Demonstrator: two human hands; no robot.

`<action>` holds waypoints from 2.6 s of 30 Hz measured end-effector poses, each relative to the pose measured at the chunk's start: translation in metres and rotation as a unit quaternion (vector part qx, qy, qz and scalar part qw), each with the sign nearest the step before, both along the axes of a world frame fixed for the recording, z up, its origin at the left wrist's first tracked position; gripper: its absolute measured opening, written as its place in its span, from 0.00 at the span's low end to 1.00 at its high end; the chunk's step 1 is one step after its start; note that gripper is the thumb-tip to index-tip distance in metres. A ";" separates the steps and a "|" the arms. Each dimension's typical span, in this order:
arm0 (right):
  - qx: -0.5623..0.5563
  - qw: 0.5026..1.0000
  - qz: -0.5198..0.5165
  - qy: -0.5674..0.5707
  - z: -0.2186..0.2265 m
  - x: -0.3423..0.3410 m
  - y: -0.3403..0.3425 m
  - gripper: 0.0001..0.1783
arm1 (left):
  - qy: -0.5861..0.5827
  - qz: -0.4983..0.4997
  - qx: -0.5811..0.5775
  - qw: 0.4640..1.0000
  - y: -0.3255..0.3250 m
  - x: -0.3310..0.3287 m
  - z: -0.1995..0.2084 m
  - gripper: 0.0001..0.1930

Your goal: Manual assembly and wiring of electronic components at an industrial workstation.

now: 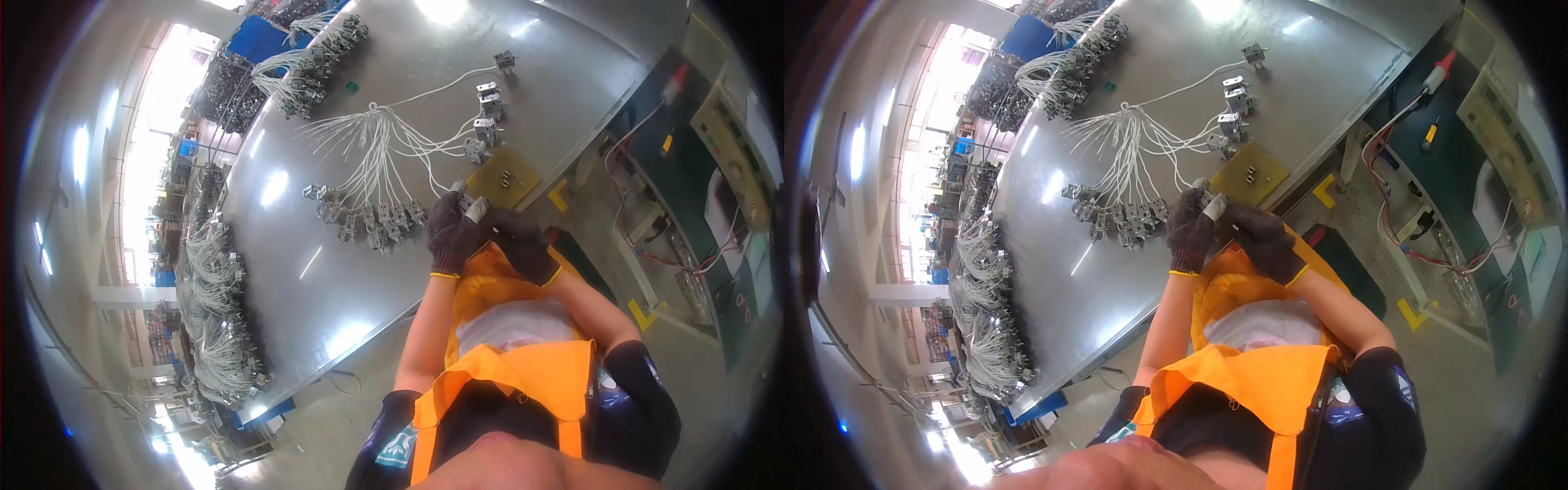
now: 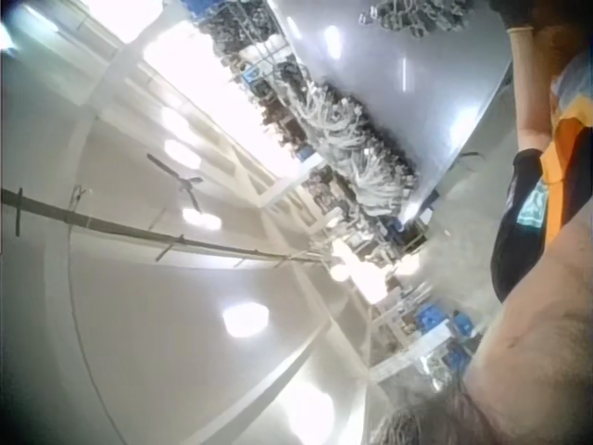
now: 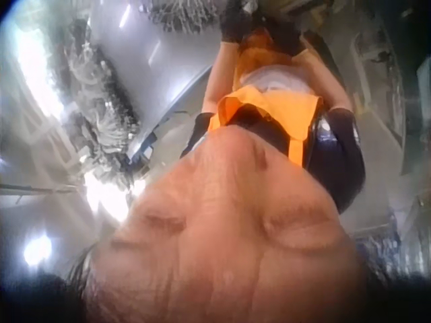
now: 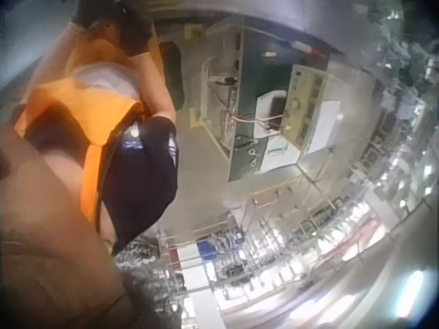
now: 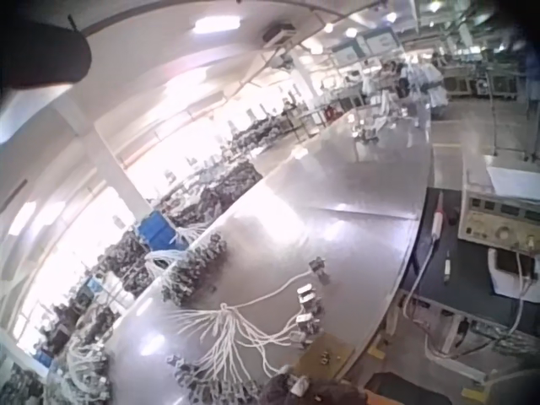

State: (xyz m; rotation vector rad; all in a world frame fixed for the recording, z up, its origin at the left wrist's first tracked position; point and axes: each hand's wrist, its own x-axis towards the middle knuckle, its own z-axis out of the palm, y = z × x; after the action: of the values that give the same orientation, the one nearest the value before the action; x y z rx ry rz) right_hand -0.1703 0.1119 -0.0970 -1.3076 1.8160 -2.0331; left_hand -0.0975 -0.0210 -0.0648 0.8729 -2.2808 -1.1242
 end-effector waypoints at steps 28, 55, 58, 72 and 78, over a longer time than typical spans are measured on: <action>-0.061 0.725 0.251 -0.639 -0.029 0.017 -0.006 0.10 | 0.040 -0.071 -0.026 0.996 0.007 0.023 -0.004 0.31; 0.126 0.901 0.119 -0.398 0.004 -0.001 0.039 0.20 | -0.039 -0.063 0.027 0.997 -0.001 0.012 0.004 0.32; 0.160 0.926 0.105 -0.325 0.005 0.003 0.023 0.17 | 0.017 -0.102 0.061 0.993 0.000 0.011 0.014 0.31; 0.100 0.973 0.125 -0.167 -0.030 0.002 0.001 0.08 | 0.092 0.007 0.030 0.995 0.008 0.003 -0.019 0.27; 0.116 0.863 0.132 -0.474 0.006 0.013 0.017 0.10 | 0.207 0.082 0.120 0.967 0.037 0.005 -0.017 0.24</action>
State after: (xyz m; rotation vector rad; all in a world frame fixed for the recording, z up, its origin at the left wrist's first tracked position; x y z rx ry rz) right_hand -0.1573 0.1291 -0.0910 -0.3095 1.2483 -1.7272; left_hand -0.0922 0.0161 -0.0819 0.8056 -1.7293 -1.3782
